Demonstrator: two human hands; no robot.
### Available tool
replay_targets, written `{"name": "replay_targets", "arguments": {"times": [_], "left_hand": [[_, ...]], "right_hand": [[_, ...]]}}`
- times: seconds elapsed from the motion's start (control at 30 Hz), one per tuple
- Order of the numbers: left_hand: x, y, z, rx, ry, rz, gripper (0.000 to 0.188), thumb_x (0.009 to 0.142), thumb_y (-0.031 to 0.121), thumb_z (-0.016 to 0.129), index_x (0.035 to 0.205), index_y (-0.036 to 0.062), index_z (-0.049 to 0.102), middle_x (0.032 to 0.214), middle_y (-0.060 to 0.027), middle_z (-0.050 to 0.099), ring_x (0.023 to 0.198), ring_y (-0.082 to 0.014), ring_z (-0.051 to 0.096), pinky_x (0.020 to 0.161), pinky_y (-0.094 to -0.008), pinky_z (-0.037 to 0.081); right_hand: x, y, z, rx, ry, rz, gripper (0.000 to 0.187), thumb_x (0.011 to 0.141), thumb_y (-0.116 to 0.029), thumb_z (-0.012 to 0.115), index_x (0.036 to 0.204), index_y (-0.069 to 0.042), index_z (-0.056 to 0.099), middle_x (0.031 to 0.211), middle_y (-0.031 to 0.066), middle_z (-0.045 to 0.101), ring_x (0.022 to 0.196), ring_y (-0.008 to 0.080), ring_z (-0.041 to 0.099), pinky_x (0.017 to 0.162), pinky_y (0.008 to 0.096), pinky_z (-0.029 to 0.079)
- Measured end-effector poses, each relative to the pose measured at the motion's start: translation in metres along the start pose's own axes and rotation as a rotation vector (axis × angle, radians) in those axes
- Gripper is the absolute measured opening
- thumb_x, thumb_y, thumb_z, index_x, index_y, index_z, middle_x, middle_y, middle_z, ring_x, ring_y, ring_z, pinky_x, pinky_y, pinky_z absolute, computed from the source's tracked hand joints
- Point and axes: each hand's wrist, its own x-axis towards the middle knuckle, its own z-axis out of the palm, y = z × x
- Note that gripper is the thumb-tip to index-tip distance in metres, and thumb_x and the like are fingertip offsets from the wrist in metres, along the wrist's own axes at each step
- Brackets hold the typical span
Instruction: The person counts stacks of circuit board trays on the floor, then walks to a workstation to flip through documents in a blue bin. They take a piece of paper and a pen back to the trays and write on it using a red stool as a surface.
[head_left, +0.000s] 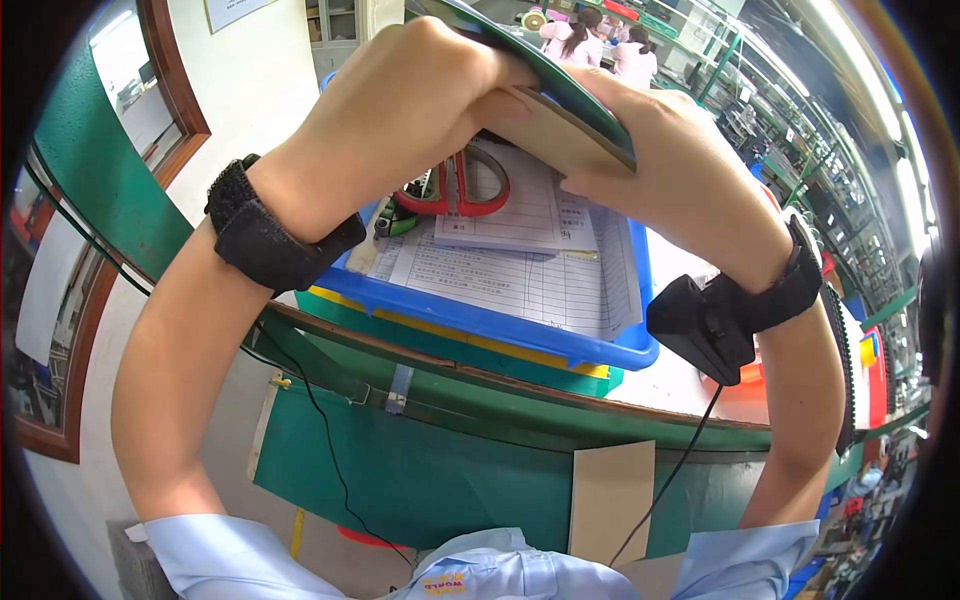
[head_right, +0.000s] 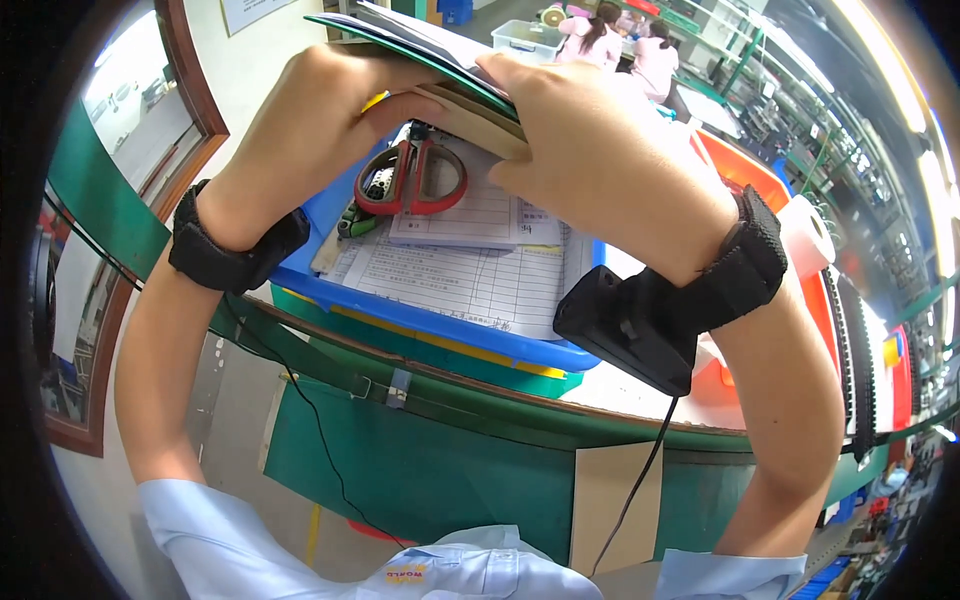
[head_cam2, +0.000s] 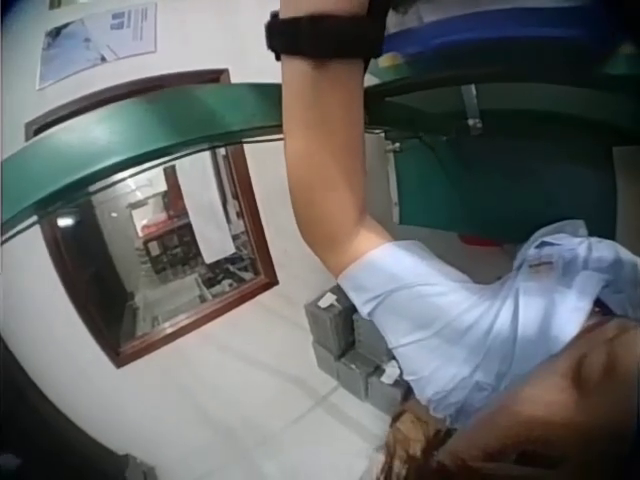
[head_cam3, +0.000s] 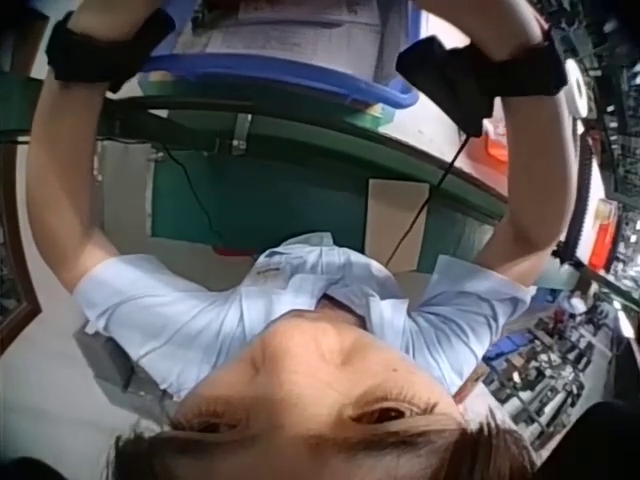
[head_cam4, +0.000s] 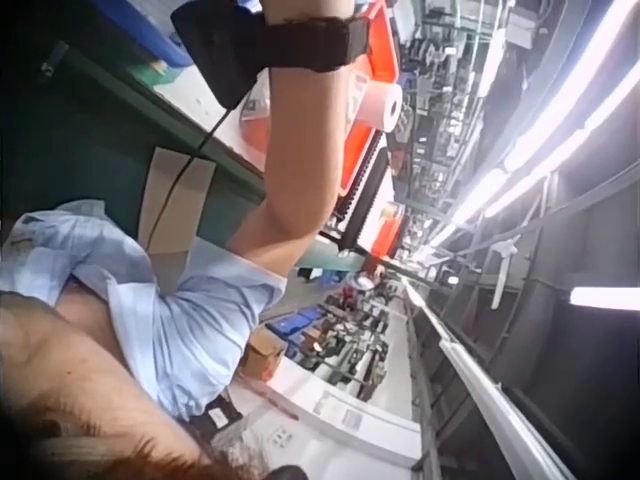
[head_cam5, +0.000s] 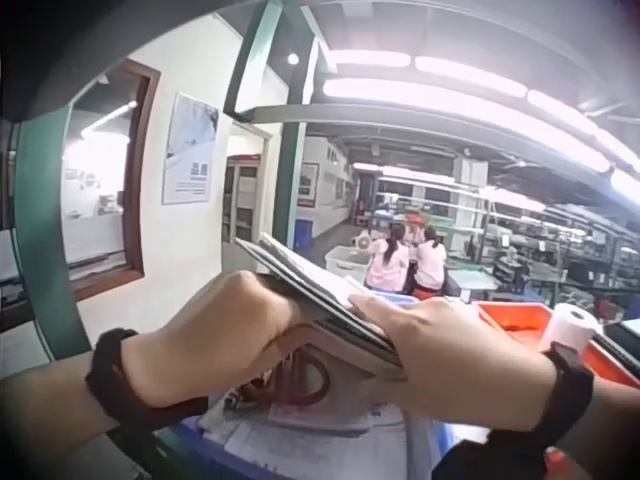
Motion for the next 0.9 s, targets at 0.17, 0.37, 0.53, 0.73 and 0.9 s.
{"name": "replay_targets", "arguments": {"times": [0.17,0.37,0.53,0.73,0.9], "left_hand": [[-0.003,0.008,-0.005,-0.265,-0.008,-0.068,0.020,0.075,0.012,0.067,0.093,0.0040,0.066,0.075,-0.0151,0.064,0.067,-0.0288,0.063,0.065,-0.0329,0.051],[-0.011,0.031,-0.046,-0.341,-0.140,-0.382,0.026,0.078,0.018,0.067,0.097,0.0000,0.064,0.090,-0.0150,0.066,0.082,-0.0215,0.065,0.074,-0.0289,0.050],[-0.044,0.033,-0.071,-0.569,0.229,-0.555,0.028,0.082,0.022,0.064,0.100,-0.0003,0.063,0.097,-0.0147,0.064,0.093,-0.0214,0.062,0.081,-0.0332,0.048],[-0.084,0.021,-0.076,-0.344,-0.096,-0.577,0.029,0.083,0.024,0.062,0.098,-0.0007,0.062,0.094,-0.0149,0.064,0.084,-0.0225,0.062,0.071,-0.0306,0.047],[-0.093,0.020,-0.066,-0.401,-0.153,-0.620,0.026,0.082,0.021,0.062,0.096,-0.0010,0.062,0.089,-0.0149,0.064,0.074,-0.0227,0.062,0.063,-0.0299,0.047]], "right_hand": [[-0.004,0.003,0.018,-0.070,0.153,-0.127,0.031,0.075,-0.007,0.058,0.105,-0.001,0.054,0.075,0.0214,0.060,0.067,0.0371,0.059,0.062,0.0411,0.049],[-0.010,-0.003,0.010,-0.001,0.221,-0.155,0.031,0.075,-0.002,0.054,0.106,-0.002,0.056,0.071,0.0233,0.058,0.065,0.0374,0.059,0.059,0.0409,0.049],[-0.008,-0.001,0.013,-0.045,0.233,-0.108,0.037,0.075,-0.001,0.053,0.111,-0.003,0.056,0.071,0.0234,0.058,0.064,0.0371,0.059,0.060,0.0397,0.050],[-0.019,-0.007,-0.018,-0.033,0.229,-0.125,0.036,0.076,-0.003,0.055,0.112,-0.002,0.055,0.071,0.0227,0.058,0.062,0.0351,0.059,0.061,0.0369,0.049],[-0.032,-0.026,-0.052,0.024,0.217,0.045,0.024,0.079,-0.007,0.058,0.102,0.002,0.058,0.071,0.0182,0.059,0.058,0.0268,0.058,0.058,0.0312,0.045]]}}
